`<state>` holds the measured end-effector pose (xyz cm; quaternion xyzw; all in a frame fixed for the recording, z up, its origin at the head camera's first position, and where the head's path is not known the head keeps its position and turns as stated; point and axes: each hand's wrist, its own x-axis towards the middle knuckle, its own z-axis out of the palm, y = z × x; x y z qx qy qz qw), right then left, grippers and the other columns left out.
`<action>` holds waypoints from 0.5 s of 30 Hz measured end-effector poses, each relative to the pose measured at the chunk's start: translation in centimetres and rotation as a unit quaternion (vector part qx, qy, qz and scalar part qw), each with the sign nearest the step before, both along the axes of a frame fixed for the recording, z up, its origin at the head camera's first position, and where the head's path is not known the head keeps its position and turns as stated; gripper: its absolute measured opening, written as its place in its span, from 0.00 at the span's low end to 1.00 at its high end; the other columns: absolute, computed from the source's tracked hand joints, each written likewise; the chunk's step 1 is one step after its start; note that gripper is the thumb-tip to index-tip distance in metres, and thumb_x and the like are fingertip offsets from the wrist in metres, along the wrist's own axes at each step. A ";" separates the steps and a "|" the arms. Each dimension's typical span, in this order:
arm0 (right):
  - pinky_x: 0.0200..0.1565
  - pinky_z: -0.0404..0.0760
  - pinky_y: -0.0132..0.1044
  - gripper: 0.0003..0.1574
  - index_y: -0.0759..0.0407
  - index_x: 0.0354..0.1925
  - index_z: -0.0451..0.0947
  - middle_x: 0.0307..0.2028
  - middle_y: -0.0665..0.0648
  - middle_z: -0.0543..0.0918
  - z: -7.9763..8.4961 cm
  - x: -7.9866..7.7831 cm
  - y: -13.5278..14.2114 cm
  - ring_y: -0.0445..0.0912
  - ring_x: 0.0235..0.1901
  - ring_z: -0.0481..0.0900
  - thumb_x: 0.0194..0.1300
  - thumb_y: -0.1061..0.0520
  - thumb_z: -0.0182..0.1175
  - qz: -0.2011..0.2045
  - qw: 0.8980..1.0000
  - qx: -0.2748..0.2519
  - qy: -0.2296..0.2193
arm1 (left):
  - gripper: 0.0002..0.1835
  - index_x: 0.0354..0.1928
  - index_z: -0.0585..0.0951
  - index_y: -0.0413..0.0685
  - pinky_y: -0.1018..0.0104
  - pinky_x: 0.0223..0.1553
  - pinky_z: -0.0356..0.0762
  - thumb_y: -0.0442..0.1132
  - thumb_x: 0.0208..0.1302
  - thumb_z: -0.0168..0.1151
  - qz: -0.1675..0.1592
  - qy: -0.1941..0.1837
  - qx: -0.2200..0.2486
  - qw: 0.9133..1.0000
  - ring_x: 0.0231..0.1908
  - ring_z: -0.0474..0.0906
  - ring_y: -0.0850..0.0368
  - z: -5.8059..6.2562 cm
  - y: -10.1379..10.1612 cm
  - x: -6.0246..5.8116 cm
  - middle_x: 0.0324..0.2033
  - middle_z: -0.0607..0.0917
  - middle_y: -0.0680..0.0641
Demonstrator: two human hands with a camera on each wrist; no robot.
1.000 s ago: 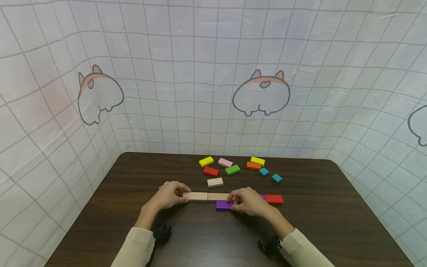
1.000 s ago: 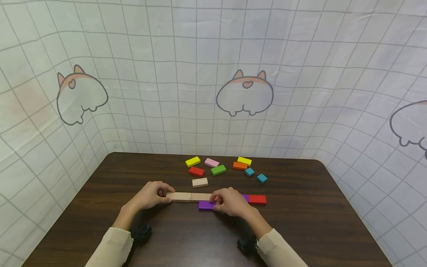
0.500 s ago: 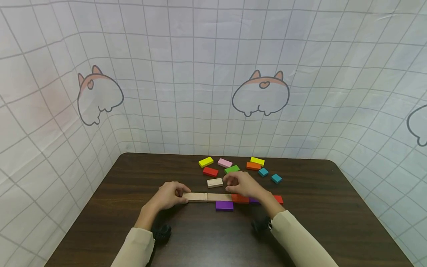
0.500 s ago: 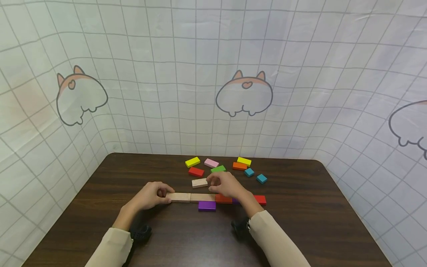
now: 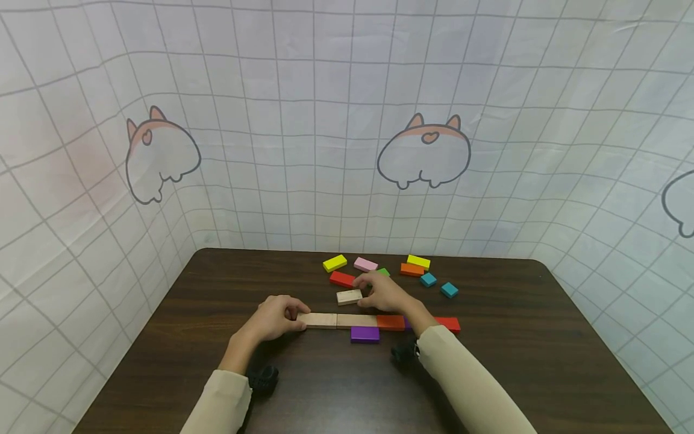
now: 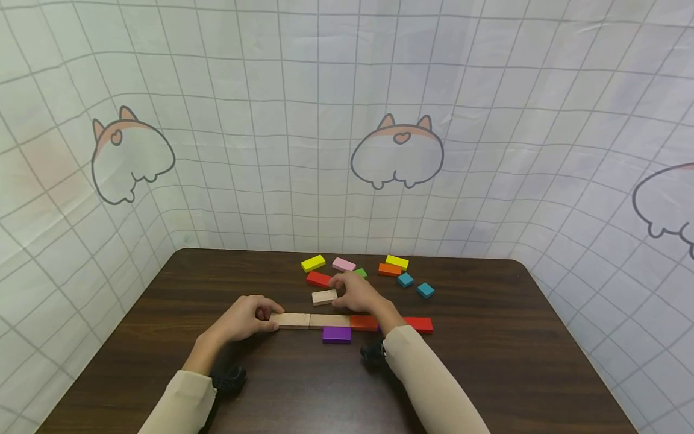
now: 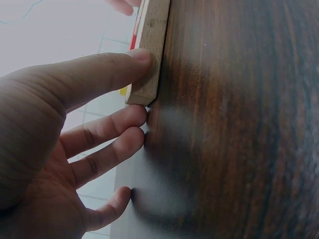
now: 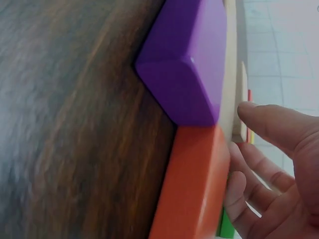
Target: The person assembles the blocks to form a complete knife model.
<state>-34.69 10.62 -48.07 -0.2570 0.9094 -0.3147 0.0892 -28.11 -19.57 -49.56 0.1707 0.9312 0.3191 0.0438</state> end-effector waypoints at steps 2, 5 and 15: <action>0.58 0.79 0.51 0.25 0.59 0.57 0.82 0.53 0.60 0.84 -0.2 -0.2 -0.3 0.54 0.55 0.80 0.61 0.62 0.73 -0.006 1.000 0.010 -0.001 | 0.12 0.46 0.89 0.58 0.61 0.33 0.66 0.42 0.60 0.76 -0.002 0.001 0.001 1.000 0.27 0.71 0.59 0.0 0.0 0.0 0.27 0.79 0.55; 0.61 0.78 0.53 0.23 0.57 0.54 0.83 0.51 0.59 0.84 -0.4 -0.3 -0.7 0.54 0.55 0.80 0.60 0.63 0.73 -0.019 1.000 0.022 -0.006 | 0.12 0.46 0.89 0.57 0.62 0.33 0.66 0.42 0.60 0.76 -0.003 0.002 0.002 1.000 0.27 0.71 0.59 0.1 0.0 0.0 0.27 0.79 0.55; 0.54 0.81 0.50 0.19 0.55 0.51 0.86 0.47 0.55 0.85 0.0 0.3 -0.5 0.50 0.49 0.81 0.61 0.64 0.72 -0.026 0.999 0.036 0.011 | 0.12 0.46 0.89 0.57 0.62 0.33 0.66 0.42 0.59 0.76 0.000 0.005 -0.003 1.000 0.27 0.71 0.59 0.2 0.0 0.0 0.27 0.79 0.55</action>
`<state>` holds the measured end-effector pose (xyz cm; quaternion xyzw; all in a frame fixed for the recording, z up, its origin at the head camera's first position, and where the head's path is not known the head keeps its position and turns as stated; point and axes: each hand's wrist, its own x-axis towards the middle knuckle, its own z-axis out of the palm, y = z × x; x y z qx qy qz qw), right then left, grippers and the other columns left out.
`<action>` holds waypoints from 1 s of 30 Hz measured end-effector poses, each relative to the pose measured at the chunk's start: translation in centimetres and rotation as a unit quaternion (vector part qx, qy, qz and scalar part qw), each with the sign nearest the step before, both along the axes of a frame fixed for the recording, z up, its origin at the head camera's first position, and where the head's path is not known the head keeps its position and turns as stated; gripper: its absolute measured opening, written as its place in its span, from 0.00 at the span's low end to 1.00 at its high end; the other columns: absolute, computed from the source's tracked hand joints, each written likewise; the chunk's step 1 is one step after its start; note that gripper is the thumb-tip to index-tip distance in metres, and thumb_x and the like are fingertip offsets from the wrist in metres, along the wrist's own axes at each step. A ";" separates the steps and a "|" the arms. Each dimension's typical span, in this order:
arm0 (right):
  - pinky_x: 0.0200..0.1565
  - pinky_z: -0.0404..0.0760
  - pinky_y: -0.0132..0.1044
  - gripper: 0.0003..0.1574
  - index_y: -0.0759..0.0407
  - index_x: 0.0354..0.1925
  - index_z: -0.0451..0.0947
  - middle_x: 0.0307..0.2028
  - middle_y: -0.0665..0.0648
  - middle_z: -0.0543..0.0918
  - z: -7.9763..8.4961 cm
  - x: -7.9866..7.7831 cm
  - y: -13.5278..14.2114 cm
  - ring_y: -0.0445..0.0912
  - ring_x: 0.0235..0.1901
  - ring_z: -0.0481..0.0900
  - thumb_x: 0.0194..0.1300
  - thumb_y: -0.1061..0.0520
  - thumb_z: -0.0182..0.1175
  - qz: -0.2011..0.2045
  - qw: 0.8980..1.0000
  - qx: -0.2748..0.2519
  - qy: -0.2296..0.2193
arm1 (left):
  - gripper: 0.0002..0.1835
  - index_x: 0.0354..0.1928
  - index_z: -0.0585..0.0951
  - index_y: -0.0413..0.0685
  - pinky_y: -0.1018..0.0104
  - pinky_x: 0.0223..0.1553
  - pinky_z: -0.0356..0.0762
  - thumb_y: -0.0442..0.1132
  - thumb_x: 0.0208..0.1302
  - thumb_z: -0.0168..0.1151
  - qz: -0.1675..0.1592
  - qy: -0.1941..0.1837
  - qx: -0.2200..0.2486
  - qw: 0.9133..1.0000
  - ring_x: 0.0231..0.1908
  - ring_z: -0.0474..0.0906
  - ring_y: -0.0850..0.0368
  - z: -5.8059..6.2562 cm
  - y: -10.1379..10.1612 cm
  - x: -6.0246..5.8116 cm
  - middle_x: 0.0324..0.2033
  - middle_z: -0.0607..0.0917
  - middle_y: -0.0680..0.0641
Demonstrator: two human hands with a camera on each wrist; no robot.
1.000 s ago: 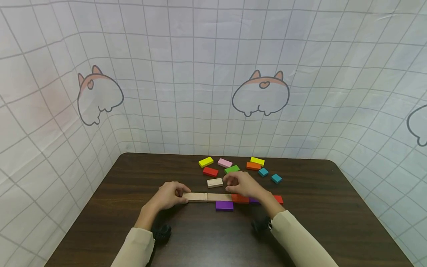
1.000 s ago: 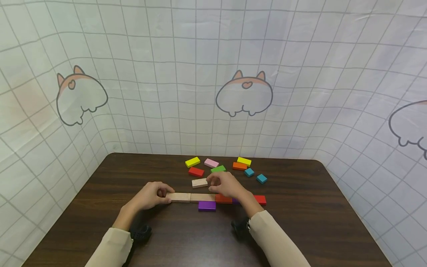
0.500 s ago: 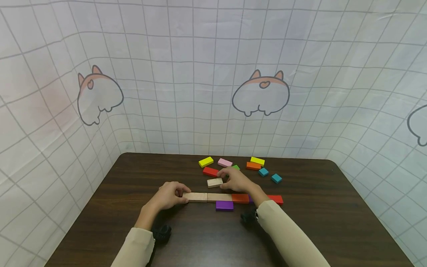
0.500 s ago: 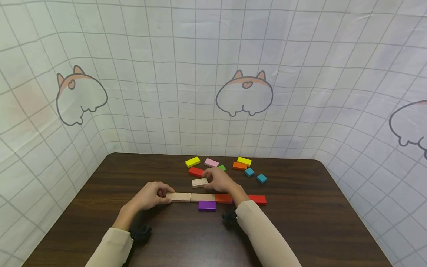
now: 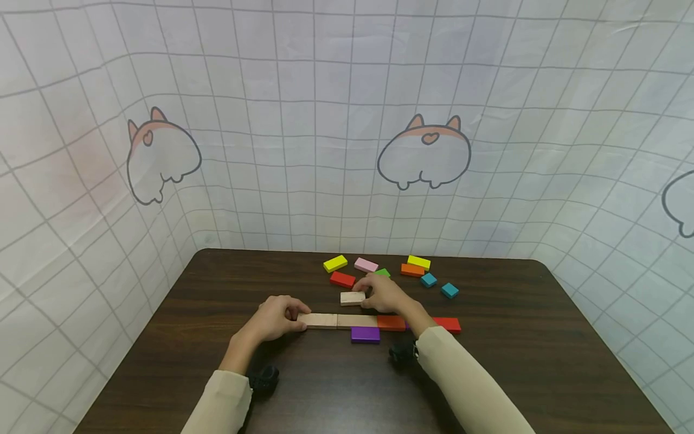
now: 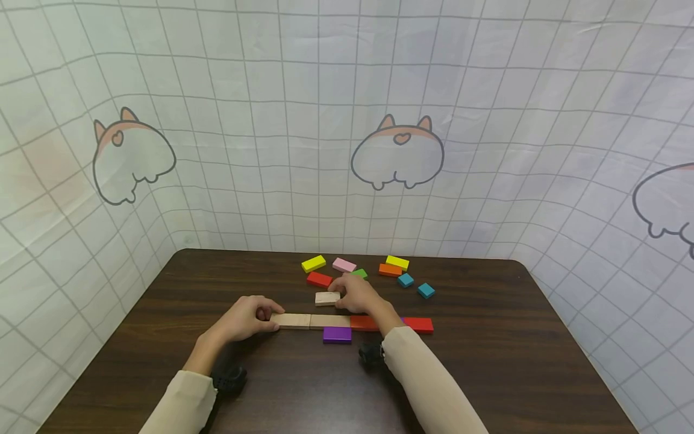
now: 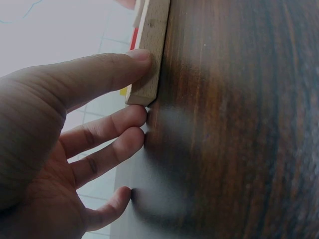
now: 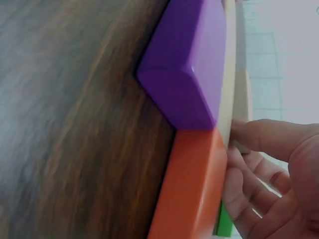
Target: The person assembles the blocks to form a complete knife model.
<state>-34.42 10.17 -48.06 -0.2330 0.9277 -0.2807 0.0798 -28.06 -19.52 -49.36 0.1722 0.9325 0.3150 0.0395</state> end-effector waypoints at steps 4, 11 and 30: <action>0.44 0.83 0.43 0.19 0.55 0.53 0.85 0.47 0.55 0.84 0.6 0.7 1.2 0.45 0.40 0.81 0.63 0.64 0.70 0.002 1.000 -0.022 -0.005 | 0.12 0.46 0.89 0.56 0.62 0.33 0.67 0.42 0.59 0.76 0.001 -0.003 0.002 1.000 0.27 0.71 0.59 0.0 0.0 0.0 0.27 0.79 0.55; 0.37 0.82 0.37 0.20 0.56 0.55 0.84 0.50 0.58 0.80 1.8 2.1 3.9 0.43 0.35 0.82 0.65 0.63 0.68 0.021 0.999 -0.044 0.005 | 0.12 0.46 0.89 0.57 0.62 0.33 0.67 0.42 0.60 0.76 0.004 -0.005 0.003 1.000 0.27 0.71 0.59 0.0 0.1 -0.1 0.27 0.80 0.55; 0.37 0.81 0.33 0.19 0.53 0.54 0.84 0.40 0.51 0.79 1.8 6.4 10.9 0.38 0.33 0.81 0.65 0.60 0.70 0.054 0.997 -0.054 0.023 | 0.12 0.46 0.89 0.57 0.62 0.33 0.67 0.42 0.59 0.76 0.005 -0.001 0.003 1.000 0.27 0.71 0.59 -0.1 0.0 0.0 0.28 0.80 0.55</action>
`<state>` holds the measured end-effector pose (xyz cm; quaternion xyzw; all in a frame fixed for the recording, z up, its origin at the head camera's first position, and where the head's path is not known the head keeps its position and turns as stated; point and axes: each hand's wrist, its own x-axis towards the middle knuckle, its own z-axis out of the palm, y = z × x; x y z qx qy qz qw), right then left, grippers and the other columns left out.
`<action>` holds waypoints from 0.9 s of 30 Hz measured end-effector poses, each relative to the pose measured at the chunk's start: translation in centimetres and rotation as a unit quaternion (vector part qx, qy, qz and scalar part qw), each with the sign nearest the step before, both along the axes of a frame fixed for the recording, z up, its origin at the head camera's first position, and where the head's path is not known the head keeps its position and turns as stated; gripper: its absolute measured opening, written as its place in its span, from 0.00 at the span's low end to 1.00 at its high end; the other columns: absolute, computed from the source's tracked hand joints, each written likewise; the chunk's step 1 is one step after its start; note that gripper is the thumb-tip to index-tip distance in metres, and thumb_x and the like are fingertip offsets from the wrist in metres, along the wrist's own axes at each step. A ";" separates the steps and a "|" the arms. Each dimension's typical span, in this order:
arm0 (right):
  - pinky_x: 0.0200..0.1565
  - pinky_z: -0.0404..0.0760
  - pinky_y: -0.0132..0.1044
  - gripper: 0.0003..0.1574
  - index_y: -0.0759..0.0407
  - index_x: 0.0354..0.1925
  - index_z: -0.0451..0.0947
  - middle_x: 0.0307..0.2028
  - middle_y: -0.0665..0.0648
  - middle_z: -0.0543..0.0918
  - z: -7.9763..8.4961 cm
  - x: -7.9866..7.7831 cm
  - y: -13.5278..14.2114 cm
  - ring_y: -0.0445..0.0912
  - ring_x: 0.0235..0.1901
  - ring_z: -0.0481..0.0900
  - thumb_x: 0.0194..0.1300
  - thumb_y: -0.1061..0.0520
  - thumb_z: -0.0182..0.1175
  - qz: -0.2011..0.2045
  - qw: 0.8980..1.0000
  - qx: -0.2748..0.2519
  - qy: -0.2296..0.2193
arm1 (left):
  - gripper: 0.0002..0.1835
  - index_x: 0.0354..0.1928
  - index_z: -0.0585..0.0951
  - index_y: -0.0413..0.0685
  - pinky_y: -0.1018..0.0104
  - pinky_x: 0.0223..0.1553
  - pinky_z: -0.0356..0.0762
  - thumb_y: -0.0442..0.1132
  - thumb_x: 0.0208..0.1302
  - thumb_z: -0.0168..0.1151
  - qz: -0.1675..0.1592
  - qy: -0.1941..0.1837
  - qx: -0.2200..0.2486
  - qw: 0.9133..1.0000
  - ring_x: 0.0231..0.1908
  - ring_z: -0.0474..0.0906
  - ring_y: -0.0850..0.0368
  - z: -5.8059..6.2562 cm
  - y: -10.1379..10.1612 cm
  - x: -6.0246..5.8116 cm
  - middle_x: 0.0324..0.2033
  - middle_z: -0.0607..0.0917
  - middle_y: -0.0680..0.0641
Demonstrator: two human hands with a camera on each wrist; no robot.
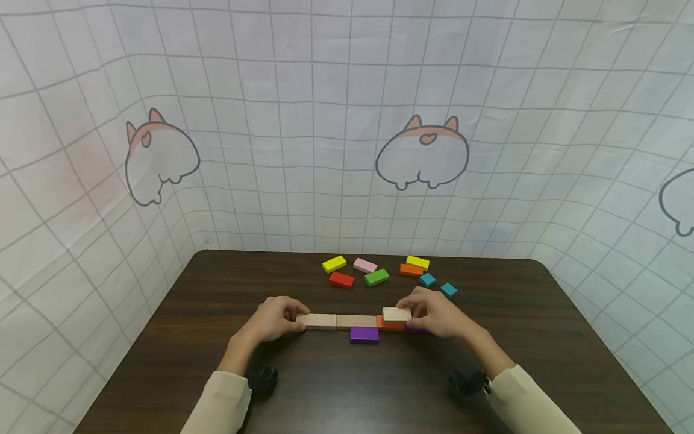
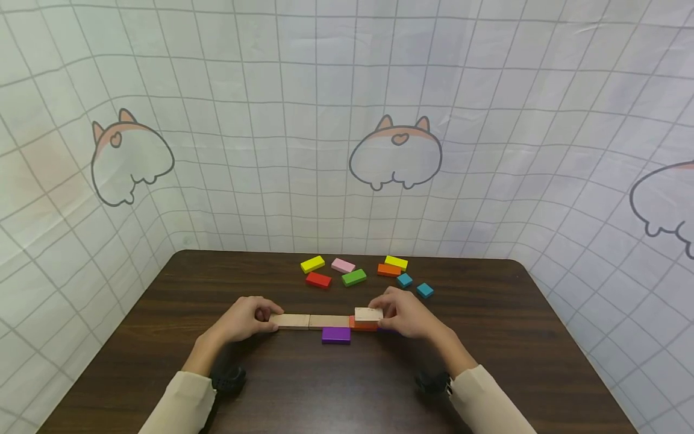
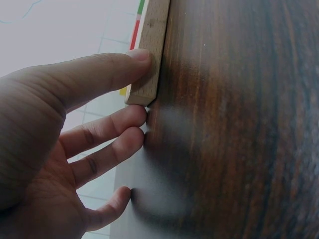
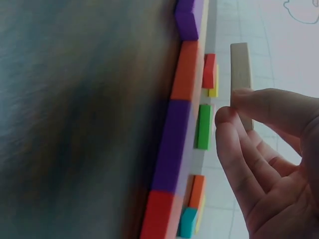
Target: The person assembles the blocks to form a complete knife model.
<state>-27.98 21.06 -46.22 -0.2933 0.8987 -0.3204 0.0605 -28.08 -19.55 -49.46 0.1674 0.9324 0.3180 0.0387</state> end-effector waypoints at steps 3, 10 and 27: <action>0.38 0.80 0.32 0.18 0.52 0.54 0.85 0.39 0.50 0.78 -0.4 0.7 0.9 0.36 0.33 0.79 0.65 0.59 0.70 0.002 1.000 0.003 0.000 | 0.12 0.46 0.89 0.56 0.62 0.33 0.67 0.42 0.60 0.76 0.000 -0.002 0.002 1.000 0.27 0.71 0.59 0.0 0.0 0.0 0.28 0.80 0.55; 0.36 0.80 0.31 0.17 0.53 0.52 0.85 0.40 0.51 0.78 -1.1 2.2 2.0 0.35 0.31 0.78 0.64 0.60 0.71 0.003 1.000 0.003 -0.020 | 0.13 0.47 0.89 0.58 0.64 0.32 0.69 0.42 0.59 0.76 0.003 -0.003 0.001 1.000 0.27 0.72 0.60 0.0 0.1 0.1 0.28 0.81 0.56; 0.36 0.81 0.30 0.17 0.59 0.48 0.82 0.41 0.56 0.81 -1.5 2.9 1.7 0.35 0.31 0.79 0.60 0.62 0.73 0.009 0.999 0.018 -0.036 | 0.13 0.47 0.89 0.58 0.64 0.31 0.69 0.42 0.59 0.76 0.001 -0.003 0.001 1.000 0.27 0.72 0.60 0.1 0.1 0.2 0.29 0.81 0.56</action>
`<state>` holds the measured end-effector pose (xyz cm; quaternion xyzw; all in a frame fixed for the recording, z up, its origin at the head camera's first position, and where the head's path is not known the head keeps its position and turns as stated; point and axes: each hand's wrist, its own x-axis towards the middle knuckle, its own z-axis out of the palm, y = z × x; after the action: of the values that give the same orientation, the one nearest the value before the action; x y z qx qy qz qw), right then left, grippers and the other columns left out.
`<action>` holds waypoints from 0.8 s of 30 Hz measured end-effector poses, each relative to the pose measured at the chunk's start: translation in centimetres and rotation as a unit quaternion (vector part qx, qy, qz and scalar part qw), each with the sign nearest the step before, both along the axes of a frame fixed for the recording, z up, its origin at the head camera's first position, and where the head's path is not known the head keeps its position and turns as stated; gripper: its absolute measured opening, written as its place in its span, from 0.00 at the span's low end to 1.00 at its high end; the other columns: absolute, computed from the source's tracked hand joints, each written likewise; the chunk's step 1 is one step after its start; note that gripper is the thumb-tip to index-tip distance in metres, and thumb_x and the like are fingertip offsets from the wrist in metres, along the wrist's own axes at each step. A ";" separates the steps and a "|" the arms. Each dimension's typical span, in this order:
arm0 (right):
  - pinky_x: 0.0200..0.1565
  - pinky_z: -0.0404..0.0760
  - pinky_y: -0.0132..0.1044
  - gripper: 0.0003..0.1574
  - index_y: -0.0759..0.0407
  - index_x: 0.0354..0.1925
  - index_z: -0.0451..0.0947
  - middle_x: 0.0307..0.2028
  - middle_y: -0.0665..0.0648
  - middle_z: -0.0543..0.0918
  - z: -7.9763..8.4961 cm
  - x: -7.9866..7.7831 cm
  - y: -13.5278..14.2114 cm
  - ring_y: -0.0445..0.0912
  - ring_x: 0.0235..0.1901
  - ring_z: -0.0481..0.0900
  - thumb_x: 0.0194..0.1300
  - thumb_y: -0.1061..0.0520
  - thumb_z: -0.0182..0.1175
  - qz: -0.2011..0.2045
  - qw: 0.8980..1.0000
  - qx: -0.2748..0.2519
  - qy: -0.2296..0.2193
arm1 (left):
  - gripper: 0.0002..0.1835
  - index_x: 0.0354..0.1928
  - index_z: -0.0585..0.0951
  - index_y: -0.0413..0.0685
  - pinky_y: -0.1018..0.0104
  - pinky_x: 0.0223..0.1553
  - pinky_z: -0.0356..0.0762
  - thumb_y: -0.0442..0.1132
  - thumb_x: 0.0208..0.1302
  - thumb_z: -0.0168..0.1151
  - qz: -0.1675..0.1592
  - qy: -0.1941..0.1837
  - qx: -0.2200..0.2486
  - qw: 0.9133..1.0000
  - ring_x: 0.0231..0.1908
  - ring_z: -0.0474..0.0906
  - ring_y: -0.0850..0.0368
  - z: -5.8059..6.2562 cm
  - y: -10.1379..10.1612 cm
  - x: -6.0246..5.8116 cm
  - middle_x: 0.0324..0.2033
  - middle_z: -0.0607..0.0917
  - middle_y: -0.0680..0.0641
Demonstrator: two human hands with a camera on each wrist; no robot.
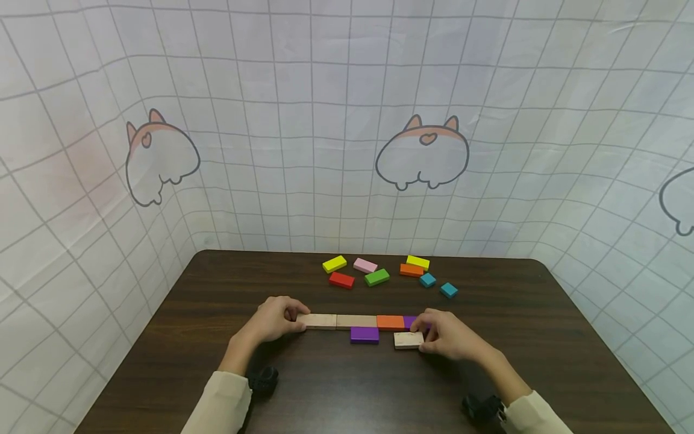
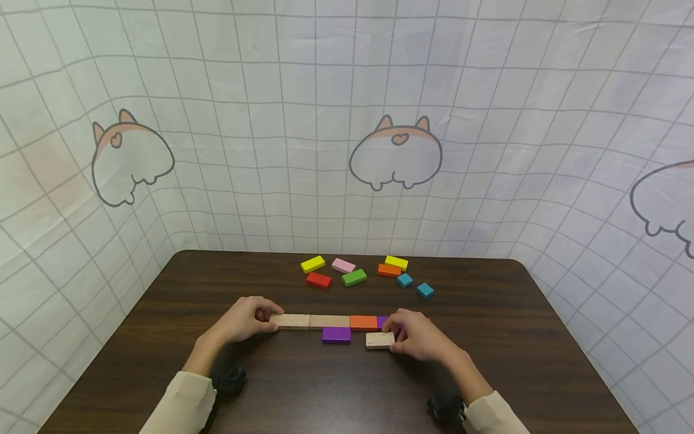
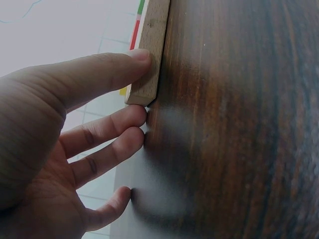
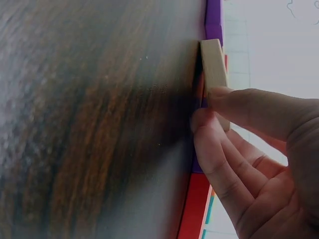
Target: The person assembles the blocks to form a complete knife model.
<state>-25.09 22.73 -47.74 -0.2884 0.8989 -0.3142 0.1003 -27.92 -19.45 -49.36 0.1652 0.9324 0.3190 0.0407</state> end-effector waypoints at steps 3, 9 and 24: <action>0.36 0.81 0.30 0.17 0.59 0.47 0.82 0.41 0.55 0.81 0.1 0.0 -0.1 0.35 0.31 0.80 0.60 0.61 0.73 0.000 1.000 0.004 0.001 | 0.13 0.47 0.89 0.57 0.64 0.31 0.69 0.42 0.59 0.76 -0.001 -0.001 0.002 1.000 0.27 0.72 0.59 0.0 0.0 0.0 0.29 0.80 0.56; 0.36 0.80 0.30 0.16 0.56 0.48 0.83 0.41 0.52 0.81 0.0 -0.1 -0.5 0.35 0.31 0.79 0.61 0.58 0.73 -0.005 0.999 0.025 0.022 | 0.13 0.47 0.89 0.56 0.63 0.31 0.69 0.41 0.60 0.76 -0.003 0.000 0.003 1.000 0.28 0.72 0.59 0.0 -0.1 -0.1 0.29 0.80 0.55; 0.34 0.75 0.30 0.15 0.52 0.45 0.84 0.36 0.49 0.78 0.0 -0.1 -2.2 0.40 0.31 0.75 0.60 0.57 0.75 -0.020 0.994 0.066 0.080 | 0.12 0.46 0.89 0.58 0.65 0.31 0.69 0.41 0.59 0.77 0.004 -0.005 0.002 1.000 0.28 0.72 0.60 0.2 0.0 0.2 0.29 0.81 0.55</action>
<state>-25.21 20.50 -47.75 -0.2877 0.9284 -0.2317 0.0405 -27.74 -19.49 -49.17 0.1598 0.9323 0.3216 0.0440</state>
